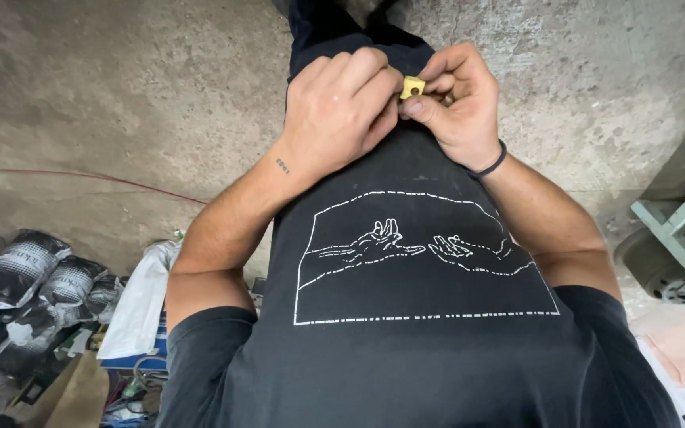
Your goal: Repairing internal components of an electronic device by manipulating wires and small parts with a screwdriver
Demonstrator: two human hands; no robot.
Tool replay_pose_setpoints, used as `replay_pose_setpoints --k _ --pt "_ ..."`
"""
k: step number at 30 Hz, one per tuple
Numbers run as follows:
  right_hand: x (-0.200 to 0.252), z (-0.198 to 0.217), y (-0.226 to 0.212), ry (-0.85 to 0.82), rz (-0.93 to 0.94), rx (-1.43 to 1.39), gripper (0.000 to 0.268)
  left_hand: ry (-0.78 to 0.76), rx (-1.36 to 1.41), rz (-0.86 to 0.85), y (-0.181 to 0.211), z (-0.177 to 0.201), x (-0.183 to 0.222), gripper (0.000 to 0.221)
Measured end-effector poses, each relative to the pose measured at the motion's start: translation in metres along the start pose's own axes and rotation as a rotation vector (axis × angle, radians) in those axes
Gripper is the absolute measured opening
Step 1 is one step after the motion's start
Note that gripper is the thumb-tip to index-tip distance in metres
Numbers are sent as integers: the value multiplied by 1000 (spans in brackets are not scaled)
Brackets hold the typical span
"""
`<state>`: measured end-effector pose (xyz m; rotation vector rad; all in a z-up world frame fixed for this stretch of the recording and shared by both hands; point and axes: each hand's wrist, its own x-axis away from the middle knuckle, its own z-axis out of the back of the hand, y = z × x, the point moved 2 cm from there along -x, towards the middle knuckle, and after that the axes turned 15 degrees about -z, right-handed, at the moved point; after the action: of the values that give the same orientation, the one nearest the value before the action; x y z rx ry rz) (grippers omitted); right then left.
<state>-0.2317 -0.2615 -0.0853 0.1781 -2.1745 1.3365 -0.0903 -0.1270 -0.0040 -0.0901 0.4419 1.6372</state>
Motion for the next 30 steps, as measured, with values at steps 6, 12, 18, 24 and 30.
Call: replay_pose_setpoints --k 6,12,18,24,30 --pt "-3 0 -5 -1 -7 107 38 5 204 63 -13 2 0 8" --pt "-4 -8 -18 -34 66 125 34 26 666 169 -37 27 -6 5" --pt "-19 -18 -27 14 97 260 31 -55 686 181 -56 21 -5 7" --pt "-38 -37 -50 109 178 405 29 -161 855 322 -93 17 -12 7" --pt "-64 -67 -78 191 394 711 21 -136 1138 165 -145 -3 -5 8"
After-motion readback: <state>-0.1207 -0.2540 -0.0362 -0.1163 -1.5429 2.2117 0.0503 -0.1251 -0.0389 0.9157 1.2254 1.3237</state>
